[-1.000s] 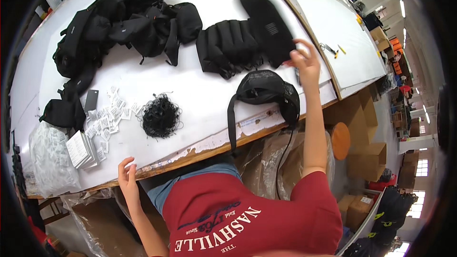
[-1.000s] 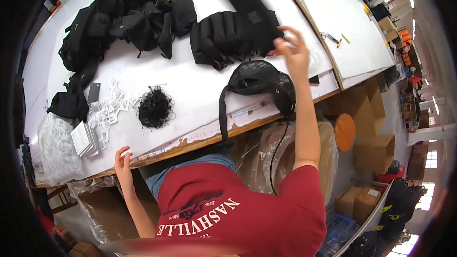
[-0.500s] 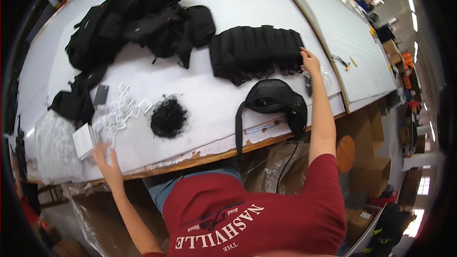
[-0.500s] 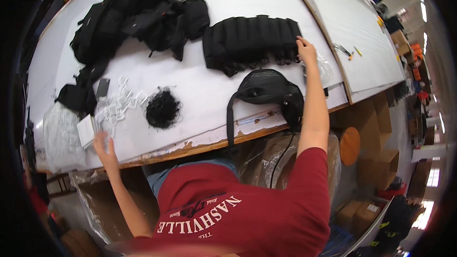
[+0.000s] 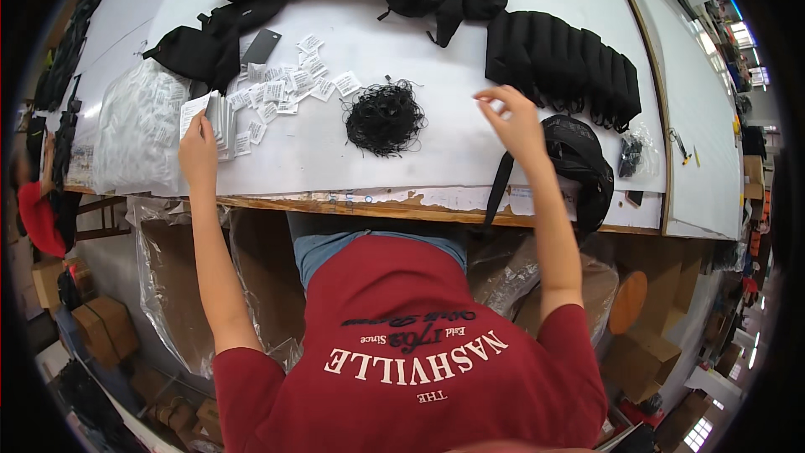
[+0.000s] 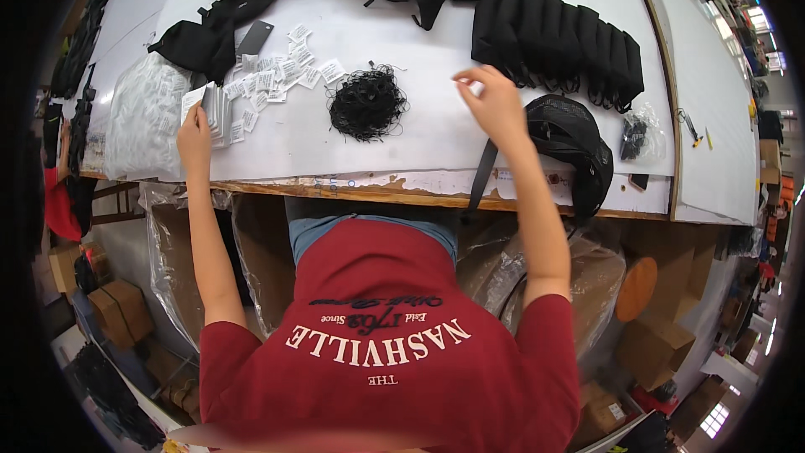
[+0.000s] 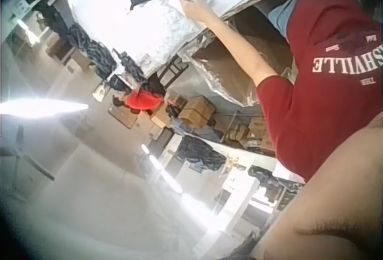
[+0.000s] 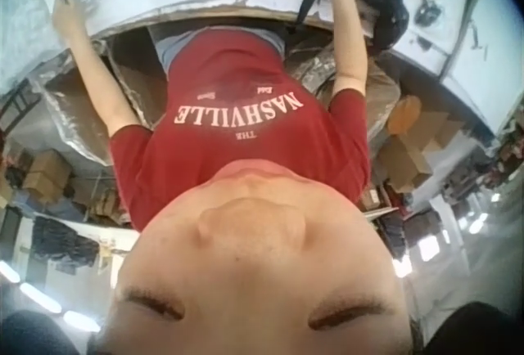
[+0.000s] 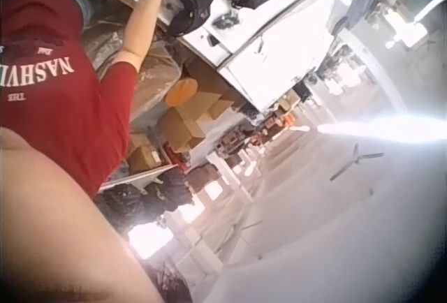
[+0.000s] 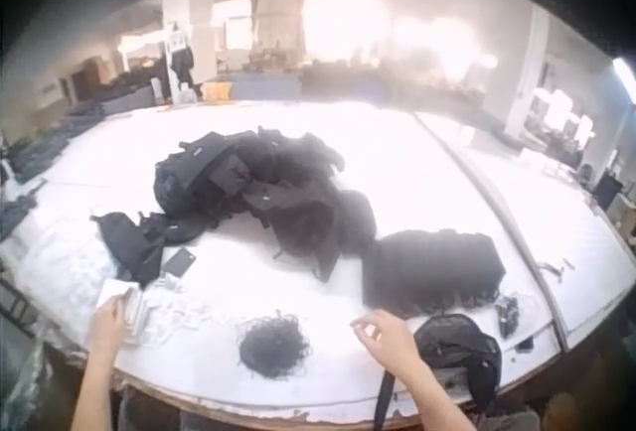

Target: The recorder is placing small instruction tags or labels into black soft pouches and then putting the pouches into a bin or grouping them.

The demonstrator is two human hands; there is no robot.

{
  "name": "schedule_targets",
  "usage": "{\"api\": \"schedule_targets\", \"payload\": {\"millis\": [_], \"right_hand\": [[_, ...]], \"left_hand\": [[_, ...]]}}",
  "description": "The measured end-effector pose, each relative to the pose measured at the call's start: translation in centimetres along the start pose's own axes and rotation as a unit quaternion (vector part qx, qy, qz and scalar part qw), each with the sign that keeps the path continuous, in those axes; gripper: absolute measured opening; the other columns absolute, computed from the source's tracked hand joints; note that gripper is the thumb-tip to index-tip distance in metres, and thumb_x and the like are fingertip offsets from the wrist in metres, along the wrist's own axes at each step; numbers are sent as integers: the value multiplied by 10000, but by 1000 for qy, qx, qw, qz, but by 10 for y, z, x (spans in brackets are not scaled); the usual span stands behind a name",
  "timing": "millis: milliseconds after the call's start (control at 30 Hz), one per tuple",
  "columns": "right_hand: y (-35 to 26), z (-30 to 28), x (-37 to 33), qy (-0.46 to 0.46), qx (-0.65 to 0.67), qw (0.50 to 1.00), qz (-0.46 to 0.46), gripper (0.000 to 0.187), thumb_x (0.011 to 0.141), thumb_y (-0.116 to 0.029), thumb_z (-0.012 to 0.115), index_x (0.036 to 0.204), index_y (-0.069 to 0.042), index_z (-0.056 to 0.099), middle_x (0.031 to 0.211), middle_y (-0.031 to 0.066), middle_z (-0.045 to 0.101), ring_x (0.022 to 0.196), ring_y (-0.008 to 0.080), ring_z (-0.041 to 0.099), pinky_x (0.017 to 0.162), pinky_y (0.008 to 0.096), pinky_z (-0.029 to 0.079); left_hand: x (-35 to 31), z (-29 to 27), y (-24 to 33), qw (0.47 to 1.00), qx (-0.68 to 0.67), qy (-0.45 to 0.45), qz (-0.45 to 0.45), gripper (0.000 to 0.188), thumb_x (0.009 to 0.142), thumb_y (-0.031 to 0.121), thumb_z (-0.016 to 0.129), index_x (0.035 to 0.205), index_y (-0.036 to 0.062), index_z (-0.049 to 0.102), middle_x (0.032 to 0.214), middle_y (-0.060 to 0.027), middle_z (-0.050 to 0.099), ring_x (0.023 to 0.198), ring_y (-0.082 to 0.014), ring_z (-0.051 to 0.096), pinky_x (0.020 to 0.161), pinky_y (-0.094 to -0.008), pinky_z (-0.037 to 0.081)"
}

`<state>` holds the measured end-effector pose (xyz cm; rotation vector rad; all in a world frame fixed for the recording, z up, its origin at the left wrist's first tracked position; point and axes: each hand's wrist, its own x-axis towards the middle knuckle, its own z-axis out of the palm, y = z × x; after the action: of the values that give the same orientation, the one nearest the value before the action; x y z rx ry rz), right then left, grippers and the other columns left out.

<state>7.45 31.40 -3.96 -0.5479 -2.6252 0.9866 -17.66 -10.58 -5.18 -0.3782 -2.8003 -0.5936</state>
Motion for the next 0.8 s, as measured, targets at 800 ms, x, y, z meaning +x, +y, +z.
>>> {"api": "schedule_targets", "payload": {"millis": [800], "right_hand": [[-139, -2, 50, -23, 489, 866, -102, 99, 891, -102, 572, 936, -40, 508, 669, 23, 540, 597, 63, 453, 549, 202, 354]], "left_hand": [[-170, -82, 80, 807, -429, -399, -77, 160, 805, 52, 663, 948, -15, 636, 831, -51, 668, 756, -78, 597, 692, -225, 472]]}}
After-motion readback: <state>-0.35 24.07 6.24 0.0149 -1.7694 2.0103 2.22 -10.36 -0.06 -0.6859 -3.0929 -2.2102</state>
